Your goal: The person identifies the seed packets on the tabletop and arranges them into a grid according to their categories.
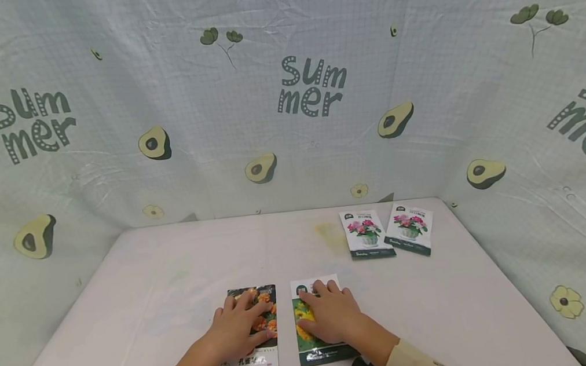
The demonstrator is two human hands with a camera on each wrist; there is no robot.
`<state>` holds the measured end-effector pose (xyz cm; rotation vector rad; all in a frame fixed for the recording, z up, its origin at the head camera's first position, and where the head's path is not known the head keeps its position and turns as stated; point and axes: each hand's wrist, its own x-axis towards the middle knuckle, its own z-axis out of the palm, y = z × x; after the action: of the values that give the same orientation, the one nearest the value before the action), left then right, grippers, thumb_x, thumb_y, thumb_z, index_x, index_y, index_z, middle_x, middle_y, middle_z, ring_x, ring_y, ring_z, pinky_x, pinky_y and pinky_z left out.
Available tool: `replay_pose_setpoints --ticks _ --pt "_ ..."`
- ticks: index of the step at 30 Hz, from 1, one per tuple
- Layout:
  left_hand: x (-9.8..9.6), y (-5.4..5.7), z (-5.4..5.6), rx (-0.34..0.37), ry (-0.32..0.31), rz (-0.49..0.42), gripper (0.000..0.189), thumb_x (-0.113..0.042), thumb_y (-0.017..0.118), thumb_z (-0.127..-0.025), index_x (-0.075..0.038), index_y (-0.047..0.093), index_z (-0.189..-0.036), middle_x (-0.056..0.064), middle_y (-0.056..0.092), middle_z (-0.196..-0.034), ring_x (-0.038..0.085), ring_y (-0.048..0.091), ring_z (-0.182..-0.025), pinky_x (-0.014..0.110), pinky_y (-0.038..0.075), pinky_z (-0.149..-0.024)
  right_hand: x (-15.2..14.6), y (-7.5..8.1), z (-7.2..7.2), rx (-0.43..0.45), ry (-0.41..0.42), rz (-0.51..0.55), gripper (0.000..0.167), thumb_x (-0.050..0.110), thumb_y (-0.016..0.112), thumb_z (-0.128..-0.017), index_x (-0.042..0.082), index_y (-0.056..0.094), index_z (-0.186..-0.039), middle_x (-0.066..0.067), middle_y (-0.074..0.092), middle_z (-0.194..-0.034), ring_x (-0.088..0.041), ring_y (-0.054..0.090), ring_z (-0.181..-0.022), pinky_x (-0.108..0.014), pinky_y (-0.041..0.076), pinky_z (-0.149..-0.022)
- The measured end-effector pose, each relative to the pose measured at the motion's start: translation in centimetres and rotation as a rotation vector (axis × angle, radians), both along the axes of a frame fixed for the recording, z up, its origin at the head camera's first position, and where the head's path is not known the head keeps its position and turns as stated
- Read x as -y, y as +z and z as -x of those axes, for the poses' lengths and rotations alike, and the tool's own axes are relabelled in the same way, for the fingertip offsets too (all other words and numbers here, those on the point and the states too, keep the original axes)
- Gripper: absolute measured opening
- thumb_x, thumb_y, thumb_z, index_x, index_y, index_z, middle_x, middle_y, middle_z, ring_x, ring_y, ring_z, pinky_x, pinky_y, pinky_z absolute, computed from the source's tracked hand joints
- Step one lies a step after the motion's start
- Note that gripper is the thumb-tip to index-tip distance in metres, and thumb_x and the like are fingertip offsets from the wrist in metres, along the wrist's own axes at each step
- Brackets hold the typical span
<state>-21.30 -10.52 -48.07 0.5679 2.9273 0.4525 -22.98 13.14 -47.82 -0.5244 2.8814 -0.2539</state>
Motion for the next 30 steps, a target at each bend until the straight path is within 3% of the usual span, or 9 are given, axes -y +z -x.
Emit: replay_pose_setpoints --ticks 13,30 --pt "-0.14 0.41 -0.1 0.013 0.009 -0.001 0.057 -0.056 0.072 -0.09 -0.031 0.062 -0.139 0.016 0.044 -0.154 0.046 0.044 -0.13 0.067 0.039 -0.098 0.55 0.61 -0.47 -0.004 0.003 -0.043 0.066 0.061 0.065 -0.092 0.028 0.056 -0.148 -0.009 0.053 -0.145 -0.031 0.05 -0.121 -0.06 0.046 -0.099" --pt "-0.17 0.34 -0.11 0.006 0.01 0.001 0.056 -0.056 0.072 -0.09 -0.031 0.062 -0.139 0.016 0.045 -0.154 0.045 0.044 -0.129 0.066 0.039 -0.097 0.32 -0.09 -0.19 -0.015 0.009 -0.062 0.068 0.066 0.063 -0.091 0.031 0.055 -0.149 -0.008 0.052 -0.147 -0.03 0.049 -0.121 -0.06 0.046 -0.1"
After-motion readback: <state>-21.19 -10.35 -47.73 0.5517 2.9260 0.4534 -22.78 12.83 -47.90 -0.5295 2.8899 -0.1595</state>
